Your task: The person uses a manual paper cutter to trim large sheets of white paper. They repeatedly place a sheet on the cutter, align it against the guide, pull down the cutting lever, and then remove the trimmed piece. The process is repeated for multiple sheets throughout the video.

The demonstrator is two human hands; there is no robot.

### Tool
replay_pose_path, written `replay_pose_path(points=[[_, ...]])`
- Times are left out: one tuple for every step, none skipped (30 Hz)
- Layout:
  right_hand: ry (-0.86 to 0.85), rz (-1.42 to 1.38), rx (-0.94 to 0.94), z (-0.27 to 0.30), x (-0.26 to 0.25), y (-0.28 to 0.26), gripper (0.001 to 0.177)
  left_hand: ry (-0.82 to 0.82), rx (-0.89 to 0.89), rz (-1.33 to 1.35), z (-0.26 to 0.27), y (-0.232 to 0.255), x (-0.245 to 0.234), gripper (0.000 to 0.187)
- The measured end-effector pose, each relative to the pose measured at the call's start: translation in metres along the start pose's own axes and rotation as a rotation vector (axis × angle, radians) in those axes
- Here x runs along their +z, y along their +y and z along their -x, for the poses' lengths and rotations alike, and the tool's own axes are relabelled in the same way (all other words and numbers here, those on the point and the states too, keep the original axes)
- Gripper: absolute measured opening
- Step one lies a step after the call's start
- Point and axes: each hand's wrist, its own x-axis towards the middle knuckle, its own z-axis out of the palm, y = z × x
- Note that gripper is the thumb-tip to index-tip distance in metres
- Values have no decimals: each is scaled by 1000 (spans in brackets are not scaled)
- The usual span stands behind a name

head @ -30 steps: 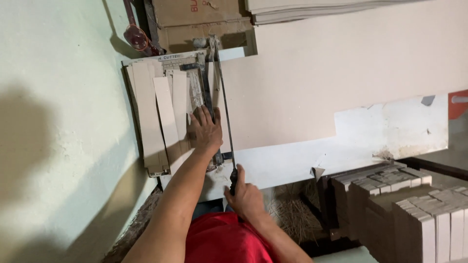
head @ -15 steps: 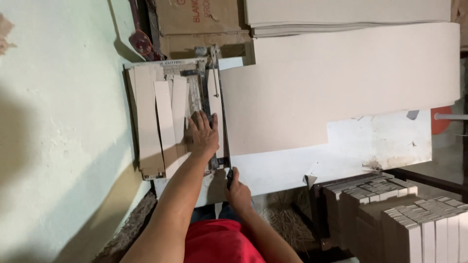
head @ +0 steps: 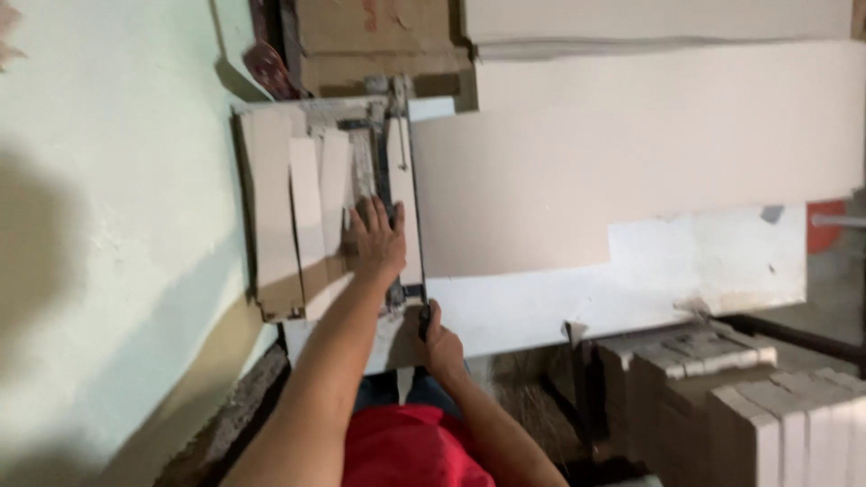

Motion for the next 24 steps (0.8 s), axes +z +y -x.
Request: replay_pose_path(points=[[-74,-165,53,2,-16,-2,80,39,-11,15,6,-1,-6,109],[-149,-330,108,5,-34,-6,76,78,-23,30,13,-2,-13,105],[-142,-328,98,13,-69,-19,76,88,-30,30,11,-6,-10,105],[-150,-375,138,21,-105,-34,81,148,97,-20,11,-10,-7,90],[-170,-415,178,34,-138,-47,86,199,220,-63,12,-13,1,84],[-173,-409,167,40,-172,-57,86,201,208,-57,15,-12,2,84],[-246,-501,207,46,-207,-69,82,114,372,-249,18,-11,0,71],[-320,-593,248,54,-243,-80,79,23,532,-441,21,-9,-2,64],[-314,-590,238,51,-240,-74,79,31,524,-443,27,-9,-9,64],[-340,-650,226,47,-237,-67,74,-152,470,-66,33,-9,-15,26],[-373,-712,216,46,-233,-60,71,-335,407,313,42,-9,-18,44],[-375,-712,210,42,-215,-41,71,-332,402,313,37,-16,25,44],[-361,-832,282,34,-197,-23,64,67,593,88,29,-25,66,26],[-346,-952,354,26,-179,-5,58,468,766,-148,21,-34,106,11],[-345,-953,348,21,-165,10,58,470,763,-152,25,-50,109,11],[-283,-969,396,16,-151,26,61,422,732,90,29,-65,112,12],[-219,-985,439,8,-137,41,64,373,692,330,31,-82,113,22],[-217,-986,428,-1,-132,49,64,381,686,324,33,-96,104,22],[-144,-1084,510,-6,-126,59,73,347,587,21,37,-106,97,7],[-69,-1180,591,-12,-119,69,82,306,479,-279,40,-116,91,33],[-68,-1181,588,-24,-119,76,82,308,477,-281,36,-118,87,33],[5,-1332,672,-37,-119,82,88,374,329,-270,30,-120,83,51],[80,-1482,768,-44,-116,90,96,431,188,-256,28,-118,83,68],[81,-1484,777,-53,-114,98,96,426,195,-257,32,-112,69,68]])
